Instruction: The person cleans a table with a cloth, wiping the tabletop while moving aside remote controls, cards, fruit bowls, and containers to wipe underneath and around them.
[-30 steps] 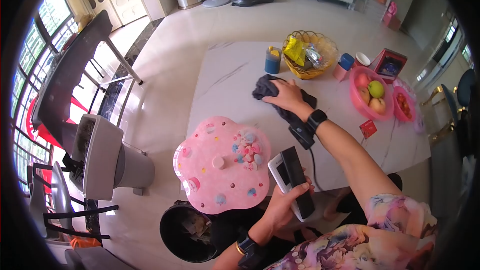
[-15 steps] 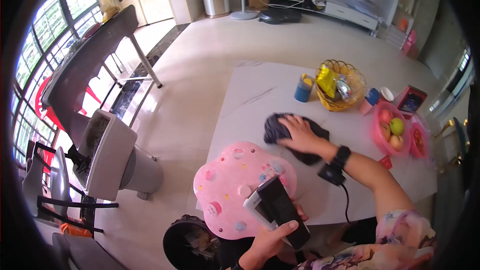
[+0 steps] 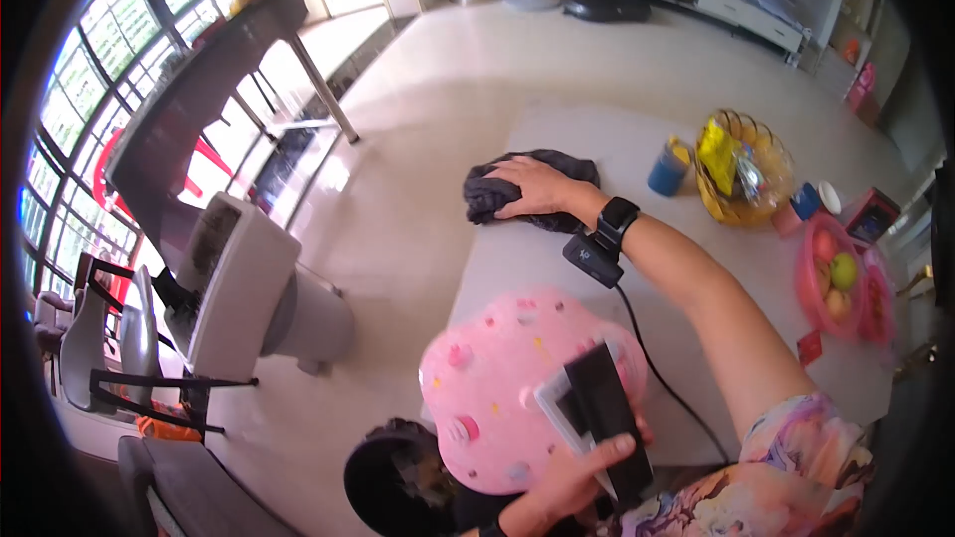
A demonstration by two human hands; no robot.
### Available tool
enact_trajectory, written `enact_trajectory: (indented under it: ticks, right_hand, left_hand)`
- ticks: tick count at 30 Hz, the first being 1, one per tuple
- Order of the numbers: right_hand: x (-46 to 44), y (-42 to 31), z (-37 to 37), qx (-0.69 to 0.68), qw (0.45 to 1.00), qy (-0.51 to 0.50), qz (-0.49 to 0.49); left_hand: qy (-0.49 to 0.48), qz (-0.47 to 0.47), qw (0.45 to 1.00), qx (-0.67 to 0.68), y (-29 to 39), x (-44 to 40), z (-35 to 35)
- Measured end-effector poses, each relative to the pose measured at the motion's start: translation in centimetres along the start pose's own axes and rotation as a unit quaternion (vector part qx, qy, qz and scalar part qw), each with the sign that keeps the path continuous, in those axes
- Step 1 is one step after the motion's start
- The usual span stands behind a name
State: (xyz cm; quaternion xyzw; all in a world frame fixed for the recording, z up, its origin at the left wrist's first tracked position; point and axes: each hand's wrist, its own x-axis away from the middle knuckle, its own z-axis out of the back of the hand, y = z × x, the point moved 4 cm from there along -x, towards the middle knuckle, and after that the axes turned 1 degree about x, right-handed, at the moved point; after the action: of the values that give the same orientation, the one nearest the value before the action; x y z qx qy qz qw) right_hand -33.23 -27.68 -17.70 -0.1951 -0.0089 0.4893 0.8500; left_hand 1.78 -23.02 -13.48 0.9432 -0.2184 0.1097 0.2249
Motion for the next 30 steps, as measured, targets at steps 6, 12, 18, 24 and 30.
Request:
enact_trajectory:
  ticks: [6,12,18,24,30]
  right_hand:
    - [12.0,-4.4,2.5,-0.038,0.998,0.038,-0.018]
    - [30.5,-8.6,3.7,0.045,0.98,0.044,-0.188]
    - [41.6,-13.7,4.5,0.105,0.964,-0.008,-0.246]
    - [43.3,-17.6,11.9,0.144,0.948,0.118,-0.258]
    - [47.7,-23.0,15.8,-0.187,0.924,0.16,-0.293]
  left_hand:
    - [-0.066,-0.076,0.992,0.08,-0.2,0.5,-1.4]
    - [-0.023,-0.12,0.99,-0.074,-1.2,0.3,-3.5]
    - [-0.065,-0.103,0.989,-0.087,-4.0,-1.6,-6.3]
    - [-0.03,-0.094,0.989,-0.113,-7.6,-4.7,-6.9]
    - [-0.092,-0.098,0.97,-0.204,-11.3,-4.4,-10.7]
